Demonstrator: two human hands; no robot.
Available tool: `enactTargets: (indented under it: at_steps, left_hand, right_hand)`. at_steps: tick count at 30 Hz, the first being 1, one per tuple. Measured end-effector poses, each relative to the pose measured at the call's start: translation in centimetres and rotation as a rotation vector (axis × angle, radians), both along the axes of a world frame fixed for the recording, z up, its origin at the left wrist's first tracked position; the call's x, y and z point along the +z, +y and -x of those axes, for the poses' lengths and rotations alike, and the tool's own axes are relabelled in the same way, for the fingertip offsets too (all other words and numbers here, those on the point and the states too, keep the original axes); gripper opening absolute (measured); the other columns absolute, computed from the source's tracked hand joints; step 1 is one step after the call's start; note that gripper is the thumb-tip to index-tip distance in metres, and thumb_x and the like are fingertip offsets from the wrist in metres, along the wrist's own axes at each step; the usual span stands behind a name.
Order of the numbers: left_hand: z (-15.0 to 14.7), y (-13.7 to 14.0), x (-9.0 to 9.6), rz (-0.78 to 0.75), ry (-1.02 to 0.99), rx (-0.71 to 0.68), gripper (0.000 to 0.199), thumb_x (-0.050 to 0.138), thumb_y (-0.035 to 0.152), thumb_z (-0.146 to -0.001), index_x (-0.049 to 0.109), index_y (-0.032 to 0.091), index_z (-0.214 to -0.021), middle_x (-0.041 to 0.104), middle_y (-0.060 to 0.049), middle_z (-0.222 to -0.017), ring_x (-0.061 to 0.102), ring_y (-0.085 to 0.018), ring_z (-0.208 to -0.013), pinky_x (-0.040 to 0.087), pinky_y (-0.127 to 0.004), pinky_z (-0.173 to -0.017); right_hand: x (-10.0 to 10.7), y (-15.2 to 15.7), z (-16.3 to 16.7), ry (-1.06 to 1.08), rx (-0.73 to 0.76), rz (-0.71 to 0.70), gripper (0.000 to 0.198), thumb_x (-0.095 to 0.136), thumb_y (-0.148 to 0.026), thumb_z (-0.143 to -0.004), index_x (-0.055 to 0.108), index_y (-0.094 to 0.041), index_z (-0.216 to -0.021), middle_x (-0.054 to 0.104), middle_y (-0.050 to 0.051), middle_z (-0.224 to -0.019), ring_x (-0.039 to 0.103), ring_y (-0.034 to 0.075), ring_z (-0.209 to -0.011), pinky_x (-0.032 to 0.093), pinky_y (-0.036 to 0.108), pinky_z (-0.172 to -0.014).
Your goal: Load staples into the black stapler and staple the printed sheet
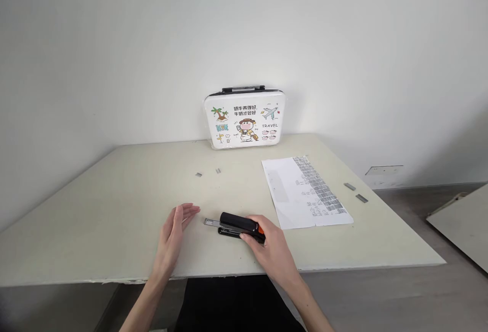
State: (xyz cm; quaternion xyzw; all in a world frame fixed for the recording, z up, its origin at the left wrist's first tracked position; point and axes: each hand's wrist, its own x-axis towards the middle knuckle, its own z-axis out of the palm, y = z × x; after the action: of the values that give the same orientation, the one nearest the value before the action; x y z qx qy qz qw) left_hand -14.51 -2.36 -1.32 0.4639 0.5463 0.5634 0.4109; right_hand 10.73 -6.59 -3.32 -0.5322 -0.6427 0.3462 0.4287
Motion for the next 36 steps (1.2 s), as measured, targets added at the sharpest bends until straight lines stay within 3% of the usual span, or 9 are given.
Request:
enactTargets:
  at_steps: [3, 8, 12, 16, 23, 26, 29, 32, 36]
  left_hand:
    - [-0.5, -0.4, 0.5, 0.06, -0.241, -0.066, 0.047, 0.052, 0.058, -0.101, 0.071, 0.016, -0.112, 0.072, -0.015, -0.124, 0.063, -0.03, -0.126, 0.04, -0.043, -0.116]
    - [-2.2, -1.7, 1.7, 0.378, -0.828, -0.152, 0.046, 0.043, 0.046, -0.106, 0.071, 0.011, -0.117, 0.069, -0.018, -0.133, 0.062, -0.032, -0.13, 0.045, -0.046, -0.113]
    - [-2.6, -2.1, 2.7, 0.521, -1.002, -0.194, 0.038, 0.049, 0.034, -0.104, 0.068, 0.008, -0.124, 0.067, -0.019, -0.135, 0.065, -0.032, -0.125, 0.052, -0.043, -0.104]
    - [-2.5, -1.9, 3.5, 0.519, -1.06, -0.078, 0.029, 0.047, 0.022, -0.102, 0.069, 0.01, -0.114, 0.071, -0.017, -0.126, 0.071, -0.027, -0.113, 0.057, -0.035, -0.092]
    - [-2.2, -1.9, 3.3, 0.474, -0.856, 0.113, 0.018, 0.05, 0.013, -0.098, 0.069, 0.013, -0.097, 0.072, -0.012, -0.097, 0.071, -0.02, -0.085, 0.057, -0.031, -0.074]
    - [-1.5, -2.9, 2.5, 0.263, -0.666, 0.082, 0.01, 0.06, 0.023, -0.096, 0.068, 0.017, -0.094, 0.047, 0.004, -0.063, 0.047, -0.01, -0.052, 0.046, -0.024, -0.054]
    - [-0.9, -4.3, 2.4, 0.088, -0.284, 0.01, 0.031, 0.066, 0.044, -0.093, 0.07, 0.02, -0.112, 0.023, 0.009, -0.058, 0.02, -0.01, -0.047, 0.024, -0.025, -0.045]
    - [-0.7, -5.1, 3.0, 0.066, 0.019, 0.006, 0.054, 0.065, 0.052, -0.092, 0.064, 0.023, -0.138, 0.021, 0.008, -0.061, 0.019, -0.012, -0.052, 0.019, -0.027, -0.05]
    - [-1.0, -4.9, 3.1, 0.102, 0.159, -0.109, 0.06, 0.06, 0.053, -0.094, 0.06, 0.023, -0.145, 0.021, 0.006, -0.065, 0.018, -0.013, -0.057, 0.018, -0.027, -0.053]
  right_hand:
    - [0.0, -0.2, 0.1, -0.026, 0.004, -0.083, 0.023, 0.061, -0.043, -0.099, 0.068, -0.028, -0.115, 0.074, 0.007, -0.111, 0.072, 0.025, -0.098, 0.06, 0.03, -0.061]
    - [1.2, -0.3, 1.1, -0.091, 0.078, -0.599, 0.031, 0.052, -0.009, -0.1, 0.067, -0.027, -0.121, 0.074, 0.005, -0.119, 0.066, 0.023, -0.12, 0.061, 0.039, -0.095]
    - [3.1, -0.3, 2.4, -0.281, 0.131, -0.967, 0.033, 0.063, -0.001, -0.094, 0.07, -0.022, -0.118, 0.077, 0.006, -0.113, 0.068, 0.024, -0.118, 0.06, 0.041, -0.095]
    - [4.1, -0.3, 2.9, -0.37, 0.117, -1.101, 0.025, 0.071, -0.002, -0.09, 0.072, -0.018, -0.109, 0.08, 0.006, -0.107, 0.072, 0.023, -0.109, 0.062, 0.037, -0.086]
    - [3.4, -0.5, 2.2, -0.223, 0.071, -0.919, 0.04, 0.058, 0.0, -0.094, 0.073, -0.029, -0.119, 0.079, 0.003, -0.111, 0.071, 0.025, -0.114, 0.064, 0.046, -0.087]
    - [3.1, -0.8, 1.8, -0.077, 0.01, -0.723, 0.048, 0.051, -0.001, -0.092, 0.075, -0.035, -0.116, 0.078, 0.003, -0.109, 0.07, 0.027, -0.114, 0.066, 0.049, -0.082]
    - [2.7, -1.1, 1.5, 0.038, -0.057, -0.477, 0.043, 0.052, -0.007, -0.086, 0.077, -0.034, -0.109, 0.076, 0.006, -0.112, 0.068, 0.03, -0.117, 0.063, 0.036, -0.053]
    - [2.2, -1.0, 1.5, 0.118, -0.1, -0.28, 0.033, 0.057, -0.015, -0.085, 0.077, -0.031, -0.107, 0.073, 0.009, -0.12, 0.065, 0.033, -0.123, 0.047, 0.024, -0.034]
    - [1.7, -0.3, 2.2, 0.166, -0.069, -0.233, 0.021, 0.065, -0.026, -0.09, 0.076, -0.03, -0.108, 0.072, 0.01, -0.121, 0.066, 0.032, -0.121, 0.061, 0.031, -0.056]
